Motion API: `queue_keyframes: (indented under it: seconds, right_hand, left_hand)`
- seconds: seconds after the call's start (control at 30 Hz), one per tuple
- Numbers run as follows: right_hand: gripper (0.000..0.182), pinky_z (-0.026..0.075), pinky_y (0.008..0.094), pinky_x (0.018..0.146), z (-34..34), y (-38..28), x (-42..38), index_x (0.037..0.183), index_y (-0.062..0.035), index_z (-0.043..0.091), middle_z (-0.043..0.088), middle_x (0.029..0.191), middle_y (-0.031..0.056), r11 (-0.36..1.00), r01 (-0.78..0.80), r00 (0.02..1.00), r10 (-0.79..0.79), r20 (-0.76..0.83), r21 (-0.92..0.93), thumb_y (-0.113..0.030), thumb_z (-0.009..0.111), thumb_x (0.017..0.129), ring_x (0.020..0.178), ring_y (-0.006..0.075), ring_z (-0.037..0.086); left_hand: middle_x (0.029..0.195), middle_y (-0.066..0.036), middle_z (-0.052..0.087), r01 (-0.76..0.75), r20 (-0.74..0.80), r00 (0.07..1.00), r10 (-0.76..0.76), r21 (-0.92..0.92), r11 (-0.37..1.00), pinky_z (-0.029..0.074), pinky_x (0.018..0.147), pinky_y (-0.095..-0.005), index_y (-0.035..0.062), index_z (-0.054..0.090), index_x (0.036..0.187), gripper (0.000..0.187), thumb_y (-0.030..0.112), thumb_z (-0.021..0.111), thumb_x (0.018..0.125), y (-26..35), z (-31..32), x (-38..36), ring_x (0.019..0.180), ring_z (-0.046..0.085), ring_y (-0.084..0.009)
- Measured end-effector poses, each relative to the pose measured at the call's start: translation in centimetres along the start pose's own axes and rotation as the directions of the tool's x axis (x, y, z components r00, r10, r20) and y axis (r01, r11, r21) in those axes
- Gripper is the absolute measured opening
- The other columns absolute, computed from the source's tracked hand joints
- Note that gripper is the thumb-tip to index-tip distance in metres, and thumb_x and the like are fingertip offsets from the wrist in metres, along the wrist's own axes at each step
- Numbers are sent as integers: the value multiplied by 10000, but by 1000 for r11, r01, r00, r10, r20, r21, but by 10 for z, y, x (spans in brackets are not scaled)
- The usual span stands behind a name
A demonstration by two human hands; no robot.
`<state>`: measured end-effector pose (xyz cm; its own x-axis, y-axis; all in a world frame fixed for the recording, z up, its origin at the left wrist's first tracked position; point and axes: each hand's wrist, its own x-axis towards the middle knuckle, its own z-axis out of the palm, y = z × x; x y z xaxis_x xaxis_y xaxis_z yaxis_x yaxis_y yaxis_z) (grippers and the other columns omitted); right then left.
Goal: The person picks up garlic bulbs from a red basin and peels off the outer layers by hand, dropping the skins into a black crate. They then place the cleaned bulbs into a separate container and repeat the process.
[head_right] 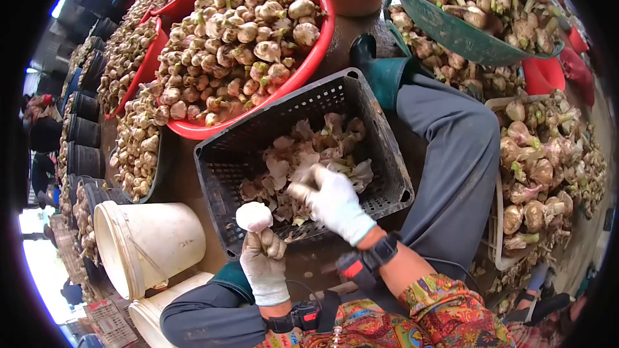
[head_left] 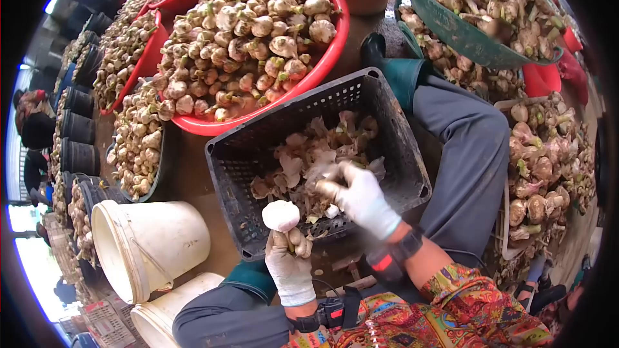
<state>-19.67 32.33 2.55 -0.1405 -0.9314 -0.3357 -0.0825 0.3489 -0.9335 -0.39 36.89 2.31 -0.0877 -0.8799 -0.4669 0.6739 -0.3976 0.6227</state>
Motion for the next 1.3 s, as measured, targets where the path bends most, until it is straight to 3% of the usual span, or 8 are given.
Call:
queue_keyframes:
  seconds: [0.23, 0.33, 0.53, 0.63, 0.83, 1.1, 1.17, 1.3]
  right_hand:
    - [161, 494, 441, 728, 24, 3, 0, 928, -13, 677, 650, 801, 157, 931, 220, 970, -239, -33, -293, -146, 660, 839, 773, 357, 626]
    - [89, 468, 258, 608, 19, 10, 3, 811, -17, 632, 616, 715, 26, 993, 115, 993, -115, 4, 17, -95, 630, 854, 681, 91, 563]
    - [146, 444, 229, 538, 8, 30, 8, 856, -3, 632, 628, 723, 31, 981, 191, 981, -193, -29, -39, -140, 630, 906, 637, 59, 546]
    - [140, 431, 239, 482, 12, -3, -7, 943, -16, 634, 625, 719, 33, 996, 25, 999, -23, -27, 83, -152, 604, 935, 646, 72, 559]
    - [161, 482, 288, 627, 22, 5, 1, 1050, -2, 594, 636, 746, 54, 944, -120, 987, 80, 141, 307, -127, 534, 968, 670, 105, 584]
    - [215, 518, 387, 710, 13, 19, 18, 1023, -21, 629, 670, 807, 181, 981, -179, 981, 172, 91, 75, -205, 584, 921, 770, 332, 668]
    - [225, 501, 247, 536, 6, -6, 26, 1137, -22, 602, 648, 785, 56, 929, -345, 931, 321, 173, 131, -154, 546, 963, 569, 89, 580]
    - [234, 497, 237, 532, 3, -12, 27, 1140, -19, 602, 656, 801, 52, 898, -417, 896, 380, 231, 138, -167, 544, 967, 573, 90, 579]
  left_hand:
    - [611, 34, 324, 145, 20, 989, -147, -361, 921, 238, 431, -261, 132, 446, 765, 292, 269, 456, 1022, 2, 6, 1, 458, 270, -104]
    - [602, 28, 316, -66, -95, 995, 13, -580, 812, 275, 499, -272, 93, 490, 817, 258, 270, 488, 1005, 38, 28, -19, 498, 331, -102]
    - [645, 26, 420, -167, 69, 887, 456, -874, 457, 371, 562, -299, 139, 465, 745, 209, 182, 505, 947, 164, -40, -89, 545, 387, -114]
    - [997, -125, 579, -793, -330, 441, 835, -579, 190, 456, 752, -336, -79, 509, 1174, 413, 280, 483, 969, 247, -107, -112, 821, 515, -207]
    - [833, -26, 597, -586, -9, 795, 606, 244, 773, 439, 589, -225, 2, 586, 1159, 310, 201, 619, 924, 225, 90, 92, 649, 515, -112]
    - [824, -124, 644, 136, -123, 990, -74, 970, 204, 498, 443, -311, -1, 494, 1299, 467, 208, 608, 896, 129, 107, 366, 555, 623, -198]
    - [952, -137, 671, 38, -38, 998, -54, 999, 6, 544, 596, -352, -3, 485, 1308, 547, 251, 656, 855, 108, 101, 386, 728, 642, -218]
    - [897, -96, 650, 104, -107, 994, -32, 991, -80, 537, 549, -329, 35, 506, 1274, 519, 219, 697, 828, 123, 101, 365, 724, 625, -194]
